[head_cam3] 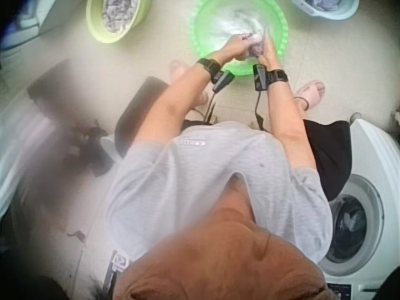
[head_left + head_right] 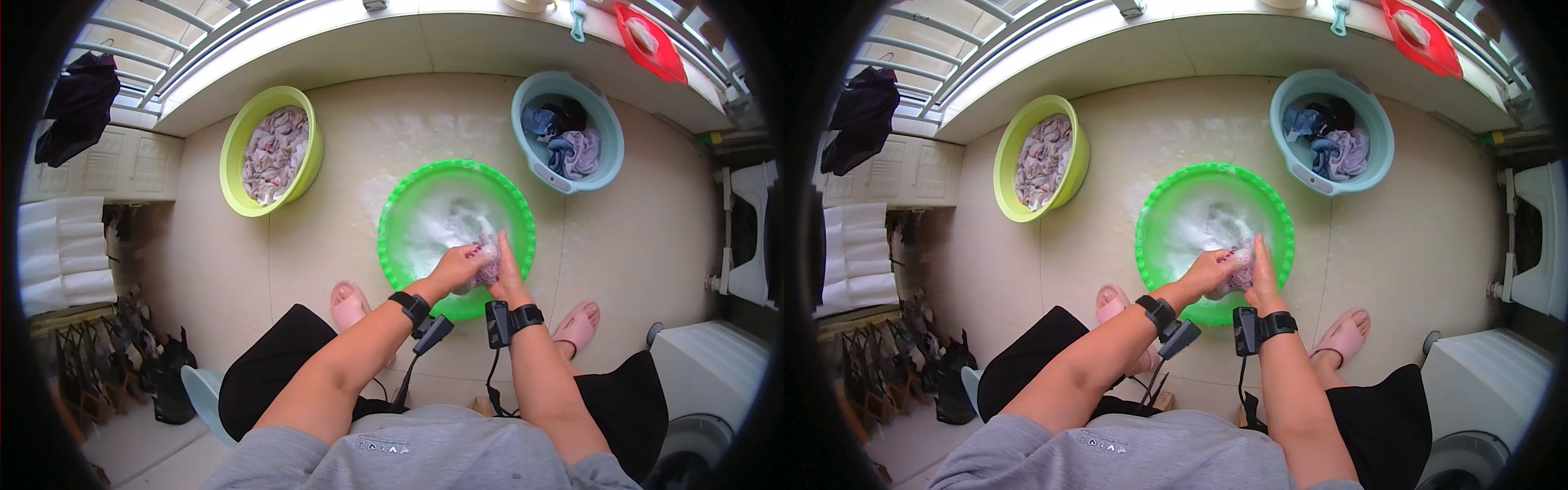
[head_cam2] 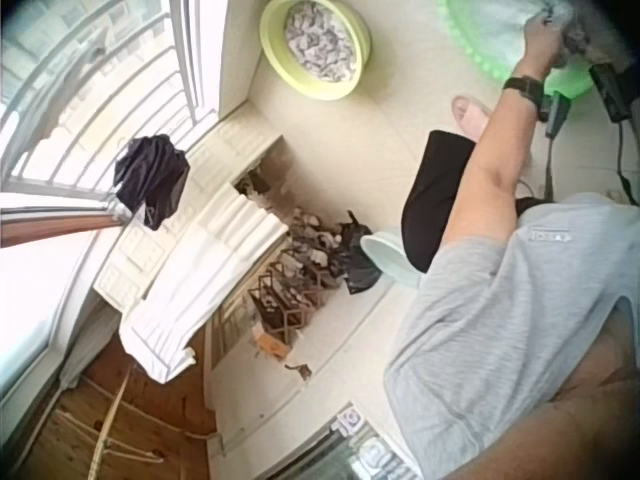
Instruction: Hand washing a pair of striped underwear in a basin and rinsing it under a tap.
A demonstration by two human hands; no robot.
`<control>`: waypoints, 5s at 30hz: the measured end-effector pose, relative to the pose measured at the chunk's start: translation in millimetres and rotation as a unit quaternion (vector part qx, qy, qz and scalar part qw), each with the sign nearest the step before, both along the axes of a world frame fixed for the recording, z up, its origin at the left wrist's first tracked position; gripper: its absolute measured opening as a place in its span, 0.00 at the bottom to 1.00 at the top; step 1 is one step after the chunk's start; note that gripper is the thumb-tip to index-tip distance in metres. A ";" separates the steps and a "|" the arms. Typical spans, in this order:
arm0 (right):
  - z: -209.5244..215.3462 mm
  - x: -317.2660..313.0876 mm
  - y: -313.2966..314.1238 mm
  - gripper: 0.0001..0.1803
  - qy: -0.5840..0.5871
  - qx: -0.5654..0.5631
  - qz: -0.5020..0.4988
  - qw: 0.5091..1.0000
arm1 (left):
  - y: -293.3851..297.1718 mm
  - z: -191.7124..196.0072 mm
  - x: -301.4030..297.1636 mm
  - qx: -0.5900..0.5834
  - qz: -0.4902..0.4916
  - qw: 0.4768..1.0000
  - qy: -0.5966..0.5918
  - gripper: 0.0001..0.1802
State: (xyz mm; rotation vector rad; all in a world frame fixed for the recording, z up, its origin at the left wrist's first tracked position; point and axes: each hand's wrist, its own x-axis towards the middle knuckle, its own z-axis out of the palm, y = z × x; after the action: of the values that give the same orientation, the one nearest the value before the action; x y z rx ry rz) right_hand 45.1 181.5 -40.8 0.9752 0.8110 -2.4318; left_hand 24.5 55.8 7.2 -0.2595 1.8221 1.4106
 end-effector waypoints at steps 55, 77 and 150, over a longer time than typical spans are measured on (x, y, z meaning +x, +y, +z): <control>-1.1 -7.7 7.3 0.29 0.093 0.619 0.132 0.769 | -50.4 -20.4 -10.8 -0.332 0.028 0.887 0.320 0.27; 9.5 -12.7 4.6 0.21 -0.016 -0.143 -0.019 0.989 | 25.6 52.7 -3.3 -0.100 -0.127 0.939 0.305 0.12; 276.6 -4.7 -40.5 0.17 0.149 -0.200 -0.058 0.967 | -13.5 277.6 20.6 -0.050 -0.147 0.716 0.680 0.24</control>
State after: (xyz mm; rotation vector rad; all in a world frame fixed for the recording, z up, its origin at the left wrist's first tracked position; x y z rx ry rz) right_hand 40.4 141.0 235.8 0.5260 0.3284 -2.7351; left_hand 45.1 42.3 284.8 1.3404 2.8444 1.2809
